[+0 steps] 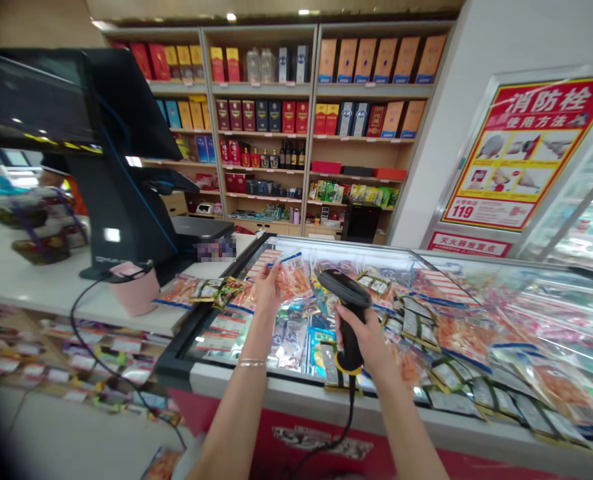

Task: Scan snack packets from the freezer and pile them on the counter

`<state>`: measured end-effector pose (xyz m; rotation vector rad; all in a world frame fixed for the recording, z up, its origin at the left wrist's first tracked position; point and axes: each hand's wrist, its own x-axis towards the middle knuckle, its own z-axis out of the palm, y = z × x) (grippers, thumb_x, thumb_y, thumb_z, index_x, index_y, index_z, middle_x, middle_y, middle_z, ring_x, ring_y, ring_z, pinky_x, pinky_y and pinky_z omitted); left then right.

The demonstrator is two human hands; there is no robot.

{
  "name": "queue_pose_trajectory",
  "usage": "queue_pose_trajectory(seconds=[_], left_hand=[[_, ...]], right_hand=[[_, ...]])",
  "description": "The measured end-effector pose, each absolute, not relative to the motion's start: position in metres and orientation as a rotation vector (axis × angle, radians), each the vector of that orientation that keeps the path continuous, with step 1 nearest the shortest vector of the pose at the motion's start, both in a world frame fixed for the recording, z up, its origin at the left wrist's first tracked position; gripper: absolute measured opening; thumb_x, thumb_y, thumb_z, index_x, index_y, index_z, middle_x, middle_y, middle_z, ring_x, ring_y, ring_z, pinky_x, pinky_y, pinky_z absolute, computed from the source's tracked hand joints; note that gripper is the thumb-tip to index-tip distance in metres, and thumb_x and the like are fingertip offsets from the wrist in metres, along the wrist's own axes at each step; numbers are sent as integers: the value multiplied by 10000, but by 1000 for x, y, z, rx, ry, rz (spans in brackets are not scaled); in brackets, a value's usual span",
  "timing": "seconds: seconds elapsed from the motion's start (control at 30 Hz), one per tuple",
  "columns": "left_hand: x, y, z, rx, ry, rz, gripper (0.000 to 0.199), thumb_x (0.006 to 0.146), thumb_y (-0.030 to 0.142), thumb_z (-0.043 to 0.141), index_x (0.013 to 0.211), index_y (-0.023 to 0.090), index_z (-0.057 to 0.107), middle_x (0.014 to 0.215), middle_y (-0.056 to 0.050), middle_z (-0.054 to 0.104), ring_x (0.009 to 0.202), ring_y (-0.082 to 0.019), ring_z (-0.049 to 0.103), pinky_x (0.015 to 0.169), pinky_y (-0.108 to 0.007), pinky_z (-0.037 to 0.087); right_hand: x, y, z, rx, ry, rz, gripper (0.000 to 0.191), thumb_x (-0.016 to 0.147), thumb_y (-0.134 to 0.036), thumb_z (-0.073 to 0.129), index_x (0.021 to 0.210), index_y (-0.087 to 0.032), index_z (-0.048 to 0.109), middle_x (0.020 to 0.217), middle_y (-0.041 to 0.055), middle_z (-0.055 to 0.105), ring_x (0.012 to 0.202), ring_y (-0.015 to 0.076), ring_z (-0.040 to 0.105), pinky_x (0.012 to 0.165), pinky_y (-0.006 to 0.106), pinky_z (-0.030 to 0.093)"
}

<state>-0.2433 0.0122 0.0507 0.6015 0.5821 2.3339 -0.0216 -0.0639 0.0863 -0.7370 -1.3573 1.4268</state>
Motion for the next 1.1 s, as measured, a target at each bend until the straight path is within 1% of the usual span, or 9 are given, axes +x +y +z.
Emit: queue_pose_trajectory(seconds=[0.17,0.3,0.4,0.47,0.53,0.63,0.83,0.93,1.1], left_hand=[[-321,-30,58,617,940,2611,354,628,380,789,868,161,647,811,1,649,787,-129,624,790,-270,470],[-388,-60,51,605,1488,2654,373,693,422,730,919,157,596,830,-7,603,827,-154,593,844,-328,468],[-411,-78,41,745,2125,2526,417,762,407,672,1081,165,555,1041,-83,589,1041,-225,554,969,-410,417],[-412,-91,34,904,2501,2370,464,821,423,603,1184,146,521,1233,-167,516,1208,-290,466,1045,-473,348],[-406,-102,25,1052,2735,2211,510,859,452,543,1240,115,504,1359,-230,421,1305,-340,371,1086,-525,284],[-392,-116,9,1193,2830,2089,544,892,469,486,1292,101,483,1428,-249,371,1359,-357,310,1113,-562,230],[-383,-127,-9,1240,2754,2143,478,924,420,441,1324,163,482,1442,-182,431,1381,-306,323,1148,-535,175],[-385,-128,-9,1251,2721,2183,439,930,397,421,1288,161,514,1407,-175,478,1358,-292,366,1149,-508,184],[-392,-129,-12,1201,2698,2231,413,938,405,390,1217,150,557,1328,-181,548,1291,-286,449,1117,-493,254]], right_hand=[[-65,-58,84,-563,-1246,1560,286,687,-409,741,766,-187,580,562,-31,560,364,101,477,314,213,390],[-115,-45,72,-418,-1178,1756,265,698,-404,709,797,-201,570,565,-49,541,366,88,458,316,200,389],[-151,-33,54,-352,-1148,1913,276,689,-415,698,805,-205,562,564,-57,521,366,79,437,324,192,381],[-170,-25,40,-340,-1142,1987,274,692,-426,682,795,-205,559,558,-55,508,366,81,424,324,195,368],[-185,-18,28,-347,-1131,2024,266,695,-434,666,777,-205,556,558,-49,502,369,84,412,324,200,357],[-197,-12,15,-361,-1094,2029,263,678,-432,671,742,-207,550,550,-48,488,376,85,401,332,202,351],[-195,-4,3,-402,-1080,2075,285,683,-464,676,746,-211,563,529,-41,493,377,98,399,344,213,350],[-194,-2,1,-417,-1082,2074,286,698,-480,658,747,-215,563,501,-38,481,377,108,403,343,217,340],[-195,-2,0,-416,-1070,2077,286,692,-475,653,741,-211,553,494,-39,471,373,101,396,345,210,337]])
